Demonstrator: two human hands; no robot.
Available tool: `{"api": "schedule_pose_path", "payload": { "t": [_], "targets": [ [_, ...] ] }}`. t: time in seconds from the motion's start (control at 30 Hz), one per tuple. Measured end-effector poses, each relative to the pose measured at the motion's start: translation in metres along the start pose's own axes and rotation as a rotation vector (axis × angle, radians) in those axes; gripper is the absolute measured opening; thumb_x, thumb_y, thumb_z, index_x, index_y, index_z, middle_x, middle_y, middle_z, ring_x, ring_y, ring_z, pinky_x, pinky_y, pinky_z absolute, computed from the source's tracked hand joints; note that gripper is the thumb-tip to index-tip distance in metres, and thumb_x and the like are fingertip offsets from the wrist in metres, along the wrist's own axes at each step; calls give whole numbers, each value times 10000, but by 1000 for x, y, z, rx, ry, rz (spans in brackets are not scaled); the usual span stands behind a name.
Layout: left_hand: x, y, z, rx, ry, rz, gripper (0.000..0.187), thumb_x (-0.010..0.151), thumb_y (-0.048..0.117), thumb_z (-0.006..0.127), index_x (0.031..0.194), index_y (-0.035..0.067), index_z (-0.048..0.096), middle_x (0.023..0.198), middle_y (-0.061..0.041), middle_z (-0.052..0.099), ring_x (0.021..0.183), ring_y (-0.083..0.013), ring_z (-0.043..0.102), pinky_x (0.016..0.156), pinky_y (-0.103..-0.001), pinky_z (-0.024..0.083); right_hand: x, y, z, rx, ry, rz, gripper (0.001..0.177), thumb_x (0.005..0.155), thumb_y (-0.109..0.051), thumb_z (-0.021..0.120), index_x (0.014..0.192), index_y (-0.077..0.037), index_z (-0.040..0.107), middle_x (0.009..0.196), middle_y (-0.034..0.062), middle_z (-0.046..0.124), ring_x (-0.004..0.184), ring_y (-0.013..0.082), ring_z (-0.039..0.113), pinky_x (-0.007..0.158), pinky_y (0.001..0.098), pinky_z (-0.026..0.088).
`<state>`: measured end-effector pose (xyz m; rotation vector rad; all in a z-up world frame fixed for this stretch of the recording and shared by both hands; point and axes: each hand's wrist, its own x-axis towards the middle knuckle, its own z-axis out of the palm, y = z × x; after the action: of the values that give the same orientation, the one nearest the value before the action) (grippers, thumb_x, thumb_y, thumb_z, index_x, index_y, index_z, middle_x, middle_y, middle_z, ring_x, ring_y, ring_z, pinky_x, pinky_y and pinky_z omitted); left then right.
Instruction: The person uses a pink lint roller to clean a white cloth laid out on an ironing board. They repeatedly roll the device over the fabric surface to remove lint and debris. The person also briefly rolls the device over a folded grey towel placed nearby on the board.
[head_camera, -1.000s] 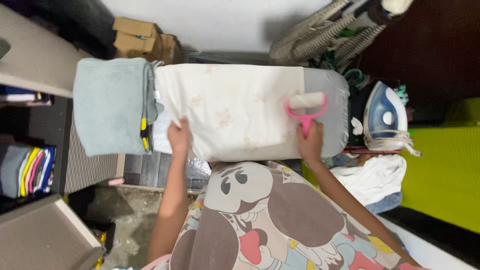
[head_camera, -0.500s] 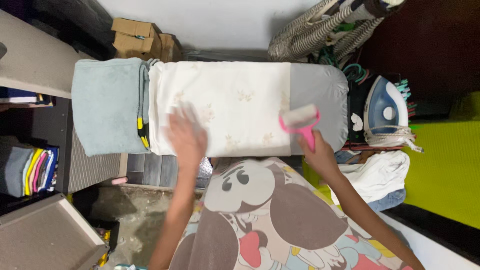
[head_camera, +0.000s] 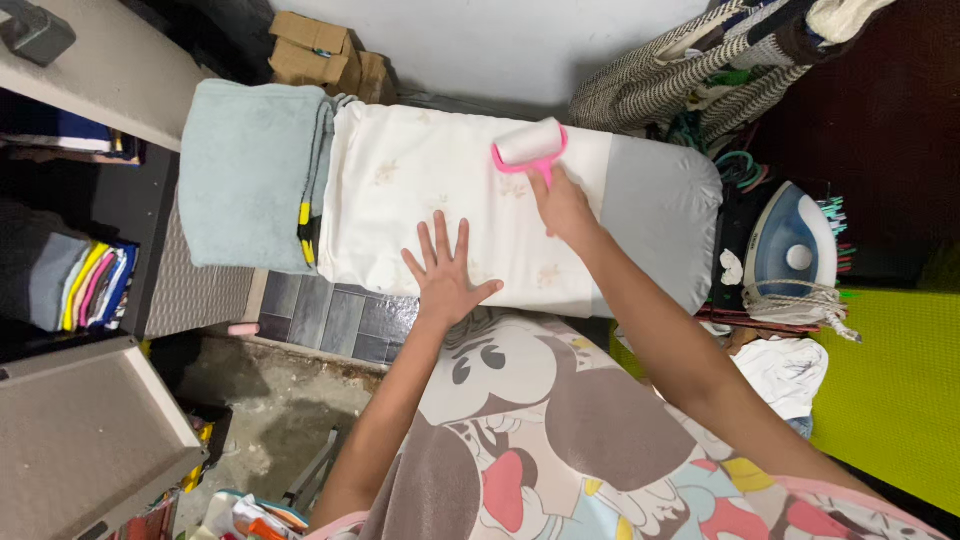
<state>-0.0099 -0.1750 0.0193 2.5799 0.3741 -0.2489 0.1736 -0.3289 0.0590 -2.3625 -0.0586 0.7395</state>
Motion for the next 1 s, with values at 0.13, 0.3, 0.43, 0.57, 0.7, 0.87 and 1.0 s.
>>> {"api": "schedule_pose_path", "payload": {
  "t": [0.13,0.3,0.43,0.57,0.7,0.87,1.0],
  "targets": [
    [0,-6,6,-32,24,31,1261,708,711,766,1652,169,129,1701,-214,-82,1539,-500,-127,1109,-803,-45,-10,23,3,-117,94,-141,565,1062,-500,457,1291,15,493,981,313,696,828,484,687,769,542,553],
    [5,-11,10,-36,43,58,1277,695,735,767,1650,171,134,1699,-216,-84,1541,-490,-126,1107,-805,-58,-130,117,-2,-146,8,-70,492,1049,-460,449,1183,5,537,993,347,672,943,545,633,804,586,492],
    [2,-9,12,-35,29,51,1291,682,725,780,1647,159,136,1699,-220,-88,1539,-492,-135,1102,-801,-74,-172,139,-15,-283,-135,197,544,1037,-528,450,1122,-6,576,971,313,717,952,505,686,838,564,516],
    [9,-7,6,-33,-5,54,1313,678,713,788,1646,131,118,1700,-210,-94,1543,-486,-142,1102,-801,-86,-133,106,-3,-90,42,-28,494,1013,-468,465,1205,-17,527,1011,350,663,957,553,618,802,597,480],
    [21,-1,8,-5,-14,93,1334,671,688,800,1641,101,97,1690,-233,-100,1538,-495,-131,1109,-797,-67,-47,30,4,-50,101,-55,509,1040,-490,464,1137,3,549,962,339,688,895,514,672,806,565,511],
    [42,10,11,11,-56,199,1345,665,665,808,1647,92,90,1693,-255,-102,1543,-499,-100,1133,-779,-34,-21,-6,-6,-17,63,52,594,1024,-527,448,1310,-11,520,951,293,716,834,470,733,807,512,560],
    [43,10,7,19,-79,232,1368,654,719,793,1639,86,86,1684,-250,-97,1546,-491,-90,1120,-789,-43,-100,71,9,-92,232,-110,569,995,-482,511,1290,4,542,1022,339,679,956,521,644,804,562,504]
  ]
}}
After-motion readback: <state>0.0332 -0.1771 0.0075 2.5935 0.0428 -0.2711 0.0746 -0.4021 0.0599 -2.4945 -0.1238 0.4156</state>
